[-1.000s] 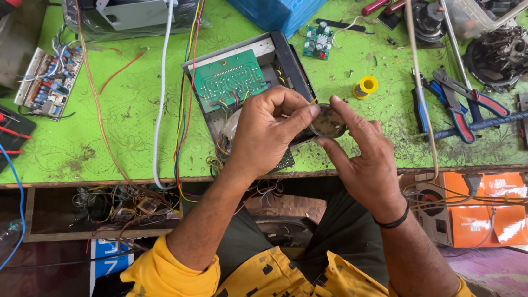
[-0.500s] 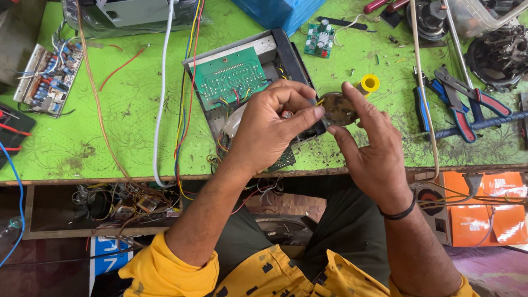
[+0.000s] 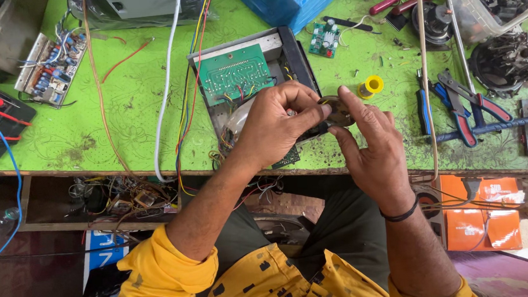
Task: The person sits on the floor and repairs an electronic device by stripping wires, soldering a small circuit board, and connecting wires to a power supply unit. They use pliers, a soldering iron, and a screwdriver to manipulate components and test connections.
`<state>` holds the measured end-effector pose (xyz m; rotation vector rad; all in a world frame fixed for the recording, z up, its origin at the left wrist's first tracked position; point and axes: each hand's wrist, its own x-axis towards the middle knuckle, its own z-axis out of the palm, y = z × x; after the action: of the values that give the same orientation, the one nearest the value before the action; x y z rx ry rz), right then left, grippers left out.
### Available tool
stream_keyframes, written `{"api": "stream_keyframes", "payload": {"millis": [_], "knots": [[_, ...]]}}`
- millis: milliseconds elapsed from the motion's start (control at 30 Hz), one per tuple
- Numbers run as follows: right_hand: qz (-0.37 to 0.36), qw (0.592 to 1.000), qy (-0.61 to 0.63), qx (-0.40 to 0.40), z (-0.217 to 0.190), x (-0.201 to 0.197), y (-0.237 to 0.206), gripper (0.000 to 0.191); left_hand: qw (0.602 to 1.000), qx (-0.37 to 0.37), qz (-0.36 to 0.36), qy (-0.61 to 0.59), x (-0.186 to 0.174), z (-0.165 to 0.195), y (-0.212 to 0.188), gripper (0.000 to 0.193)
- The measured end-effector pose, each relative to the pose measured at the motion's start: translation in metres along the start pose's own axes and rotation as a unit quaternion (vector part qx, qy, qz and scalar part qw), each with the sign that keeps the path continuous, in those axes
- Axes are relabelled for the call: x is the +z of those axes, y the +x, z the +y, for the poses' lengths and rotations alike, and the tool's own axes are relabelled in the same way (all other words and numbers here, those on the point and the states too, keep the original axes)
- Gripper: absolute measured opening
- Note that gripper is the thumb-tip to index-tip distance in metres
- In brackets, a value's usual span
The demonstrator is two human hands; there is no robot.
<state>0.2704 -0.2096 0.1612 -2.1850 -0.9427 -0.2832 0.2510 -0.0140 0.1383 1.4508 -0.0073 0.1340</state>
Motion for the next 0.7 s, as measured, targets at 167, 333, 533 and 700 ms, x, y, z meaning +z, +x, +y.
{"api": "stream_keyframes", "payload": {"millis": [167, 333, 533, 700], "knots": [[-0.009, 1.0, -0.021, 0.005, -0.001, -0.001, 0.0, 0.06, 1.0, 0.011, -0.005, 0.002, 0.0, -0.003, 0.0, 0.018], [-0.004, 1.0, -0.01, 0.003, 0.002, 0.001, -0.002, 0.063, 0.999, 0.028, 0.0, 0.032, 0.001, -0.001, 0.0, 0.018], [0.109, 0.983, -0.081, 0.127, 0.022, -0.009, -0.018, 0.063, 0.999, 0.036, 0.004, 0.016, -0.005, 0.011, -0.008, 0.02], [0.066, 0.957, -0.25, 0.136, 0.039, -0.005, -0.042, 0.064, 0.997, 0.071, 0.039, 0.019, -0.031, 0.015, -0.012, 0.017]]}}
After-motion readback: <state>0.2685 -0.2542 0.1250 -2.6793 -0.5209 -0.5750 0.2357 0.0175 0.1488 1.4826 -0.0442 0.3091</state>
